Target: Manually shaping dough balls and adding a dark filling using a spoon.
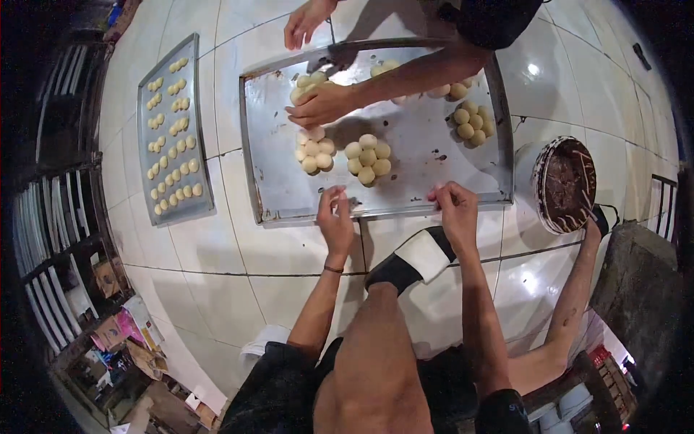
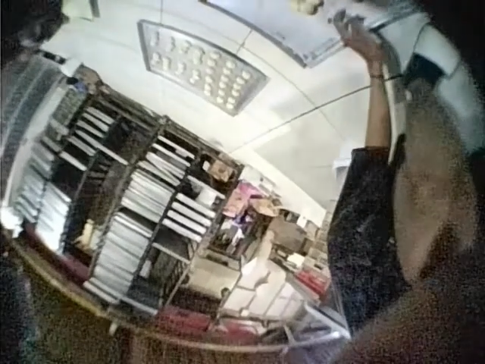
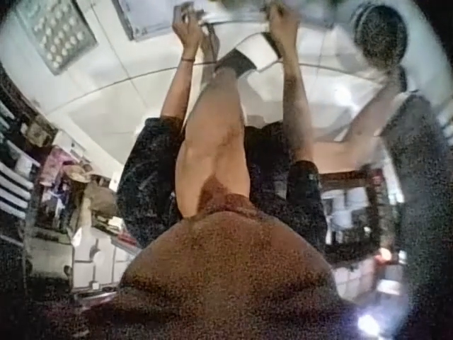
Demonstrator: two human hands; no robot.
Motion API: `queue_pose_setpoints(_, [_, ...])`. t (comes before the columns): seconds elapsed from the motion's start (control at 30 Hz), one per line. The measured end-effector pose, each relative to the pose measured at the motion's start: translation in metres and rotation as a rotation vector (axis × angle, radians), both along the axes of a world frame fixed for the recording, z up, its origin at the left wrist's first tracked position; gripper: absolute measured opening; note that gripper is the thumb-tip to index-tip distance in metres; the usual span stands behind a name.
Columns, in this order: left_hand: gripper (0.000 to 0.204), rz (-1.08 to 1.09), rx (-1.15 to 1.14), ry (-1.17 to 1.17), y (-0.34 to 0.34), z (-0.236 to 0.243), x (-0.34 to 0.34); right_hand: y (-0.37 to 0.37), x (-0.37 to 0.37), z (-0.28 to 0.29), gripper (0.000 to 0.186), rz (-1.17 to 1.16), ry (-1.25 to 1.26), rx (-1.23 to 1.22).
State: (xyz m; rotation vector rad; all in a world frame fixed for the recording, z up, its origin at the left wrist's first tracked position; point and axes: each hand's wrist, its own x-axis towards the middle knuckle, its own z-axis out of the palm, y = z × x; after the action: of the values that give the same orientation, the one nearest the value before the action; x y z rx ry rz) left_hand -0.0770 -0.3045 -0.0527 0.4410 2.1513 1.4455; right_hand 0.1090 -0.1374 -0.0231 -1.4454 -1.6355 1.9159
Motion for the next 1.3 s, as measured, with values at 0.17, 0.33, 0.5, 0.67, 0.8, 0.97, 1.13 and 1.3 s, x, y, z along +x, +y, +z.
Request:
queue_pose_setpoints(0.17, [0.037, -0.17, 0.239, 0.302, 0.052, -0.033, -0.026, 0.023, -0.048, -0.033, 0.041, -0.015, 0.212, 0.405])
queue_pose_setpoints(0.33, [0.042, -0.234, 0.159, 0.494, 0.09, -0.082, -0.063, 0.012, -0.127, -0.066, 0.047, -0.053, 0.291, 0.181])
queue_pose_setpoints(0.5, [0.044, -0.221, 0.079, 0.189, 0.104, -0.074, -0.053, -0.033, -0.176, -0.082, 0.048, -0.165, 0.602, -0.183])
queue_pose_setpoints(0.67, [0.049, 0.214, 0.7, -0.335, 0.086, -0.018, -0.028, 0.019, -0.156, -0.046, 0.057, -0.141, 0.909, -0.305])
queue_pose_setpoints(0.8, [0.049, 0.19, 0.659, -0.267, 0.095, -0.019, -0.026, 0.051, -0.102, -0.068, 0.064, -0.075, 0.297, 0.083])
queue_pose_setpoints(0.97, [0.049, 0.146, 0.552, -0.156, 0.093, -0.032, -0.015, -0.025, -0.139, -0.092, 0.055, -0.074, 0.196, 0.516])
queue_pose_setpoints(1.13, [0.049, 0.075, 0.47, -0.047, 0.088, -0.027, -0.02, 0.021, -0.123, -0.061, 0.055, -0.262, 1.07, -0.646])
queue_pose_setpoints(1.3, [0.05, 0.019, 0.439, 0.069, 0.085, -0.013, -0.024, 0.046, -0.11, -0.077, 0.049, 0.202, 0.422, 0.175])
